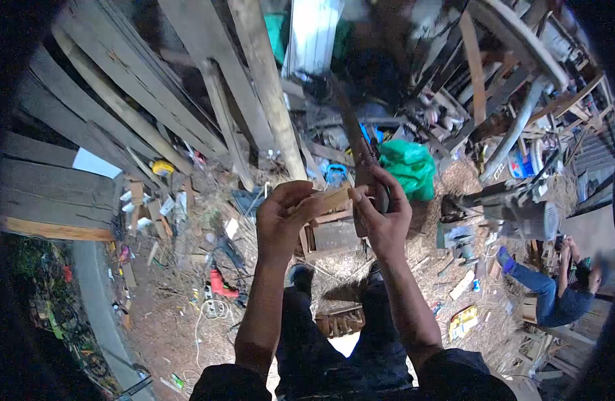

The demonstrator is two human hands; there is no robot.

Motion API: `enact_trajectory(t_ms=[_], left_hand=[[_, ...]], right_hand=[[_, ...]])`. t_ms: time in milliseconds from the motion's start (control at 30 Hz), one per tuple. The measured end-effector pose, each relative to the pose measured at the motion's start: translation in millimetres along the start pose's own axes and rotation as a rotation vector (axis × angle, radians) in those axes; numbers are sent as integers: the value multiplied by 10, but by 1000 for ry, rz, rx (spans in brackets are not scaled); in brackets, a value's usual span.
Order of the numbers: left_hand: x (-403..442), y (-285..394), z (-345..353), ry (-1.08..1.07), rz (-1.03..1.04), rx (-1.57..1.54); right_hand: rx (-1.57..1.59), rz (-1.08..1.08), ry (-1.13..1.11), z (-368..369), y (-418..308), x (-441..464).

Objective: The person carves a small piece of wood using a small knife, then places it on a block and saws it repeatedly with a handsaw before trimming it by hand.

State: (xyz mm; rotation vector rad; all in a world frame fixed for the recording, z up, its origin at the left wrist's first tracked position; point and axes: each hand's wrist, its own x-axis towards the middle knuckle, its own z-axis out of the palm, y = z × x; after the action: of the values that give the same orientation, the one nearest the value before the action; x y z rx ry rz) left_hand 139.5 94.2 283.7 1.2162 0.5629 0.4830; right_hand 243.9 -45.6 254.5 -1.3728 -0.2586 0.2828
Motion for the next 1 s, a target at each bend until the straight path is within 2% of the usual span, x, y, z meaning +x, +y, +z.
enact_trajectory(t_ms=[100, 133, 233, 400, 533, 633, 900, 1000], left_hand=[[-113, 1050, 261, 39, 56, 49], [-175, 1393, 374, 37, 83, 22], [-287, 2109, 615, -5, 216, -45], [-536, 3103, 934, -74, 350, -168], [-776, 3589, 1013, -169, 515, -200], [-969, 3841, 1010, -163, 614, -186], [-1094, 3983, 726, -157, 717, -127], [-985, 3960, 624, -216, 655, -34]], right_hand=[[-48, -45, 26, 292, -1082, -8], [146, 8, 5, 382, -1448, -27], [169, -104, 54, 525, -2344, -56], [317, -240, 8, 648, -3489, -216], [362, -309, 22, 727, -3972, -366], [450, -347, -20, 780, -4176, -472], [483, -366, -42, 1005, -4323, -735], [445, -376, -26, 1080, -4172, -711]])
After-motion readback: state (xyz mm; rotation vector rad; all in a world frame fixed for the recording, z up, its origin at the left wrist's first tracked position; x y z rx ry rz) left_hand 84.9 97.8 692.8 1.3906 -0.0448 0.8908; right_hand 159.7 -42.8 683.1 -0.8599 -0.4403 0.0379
